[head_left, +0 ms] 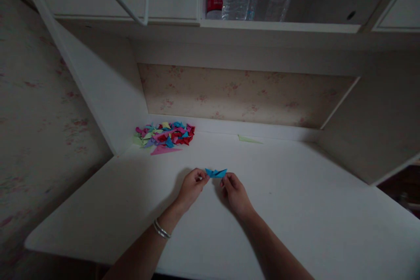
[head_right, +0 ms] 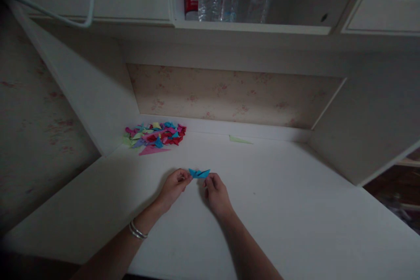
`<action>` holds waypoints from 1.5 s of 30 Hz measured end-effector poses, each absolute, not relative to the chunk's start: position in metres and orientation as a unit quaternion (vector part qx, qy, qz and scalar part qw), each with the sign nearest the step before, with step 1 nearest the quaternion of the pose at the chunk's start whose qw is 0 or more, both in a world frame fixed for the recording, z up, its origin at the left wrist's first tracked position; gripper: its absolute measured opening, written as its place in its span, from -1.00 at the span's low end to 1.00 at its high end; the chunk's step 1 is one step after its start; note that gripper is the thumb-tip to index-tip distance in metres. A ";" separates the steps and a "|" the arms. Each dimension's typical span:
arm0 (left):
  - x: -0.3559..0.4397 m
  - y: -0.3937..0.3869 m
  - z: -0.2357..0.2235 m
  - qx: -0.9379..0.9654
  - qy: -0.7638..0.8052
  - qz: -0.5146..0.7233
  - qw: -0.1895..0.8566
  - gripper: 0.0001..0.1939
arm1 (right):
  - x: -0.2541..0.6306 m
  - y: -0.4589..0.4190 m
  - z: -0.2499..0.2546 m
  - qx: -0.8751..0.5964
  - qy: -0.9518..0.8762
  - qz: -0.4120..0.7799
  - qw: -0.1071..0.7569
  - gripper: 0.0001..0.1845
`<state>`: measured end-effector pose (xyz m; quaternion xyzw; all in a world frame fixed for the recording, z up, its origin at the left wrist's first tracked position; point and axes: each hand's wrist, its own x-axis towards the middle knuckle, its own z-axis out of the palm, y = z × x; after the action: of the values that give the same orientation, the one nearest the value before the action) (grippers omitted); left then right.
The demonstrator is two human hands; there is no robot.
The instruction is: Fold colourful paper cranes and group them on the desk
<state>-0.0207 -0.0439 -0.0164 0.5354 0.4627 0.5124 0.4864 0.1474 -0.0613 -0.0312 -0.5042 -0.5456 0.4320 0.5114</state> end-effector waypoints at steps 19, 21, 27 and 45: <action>-0.021 -0.045 -0.015 0.536 0.475 0.505 0.481 -0.71 | 0.148 -0.063 -0.027 -0.506 -0.545 0.438 0.505 -0.61; -0.021 -0.045 -0.015 0.538 0.478 0.503 0.479 -0.71 | 0.148 -0.063 -0.027 -0.505 -0.543 0.439 0.508 -0.60; -0.021 -0.046 -0.013 0.543 0.479 0.495 0.481 -0.72 | 0.146 -0.062 -0.029 -0.496 -0.519 0.464 0.520 -0.60; -0.021 -0.045 -0.013 0.537 0.474 0.497 0.489 -0.74 | 0.147 -0.062 -0.027 -0.501 -0.534 0.449 0.512 -0.58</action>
<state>-0.0208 -0.0455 -0.0130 0.5369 0.4745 0.4972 0.4894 0.1469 -0.0624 -0.0274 -0.5013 -0.5337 0.4486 0.5125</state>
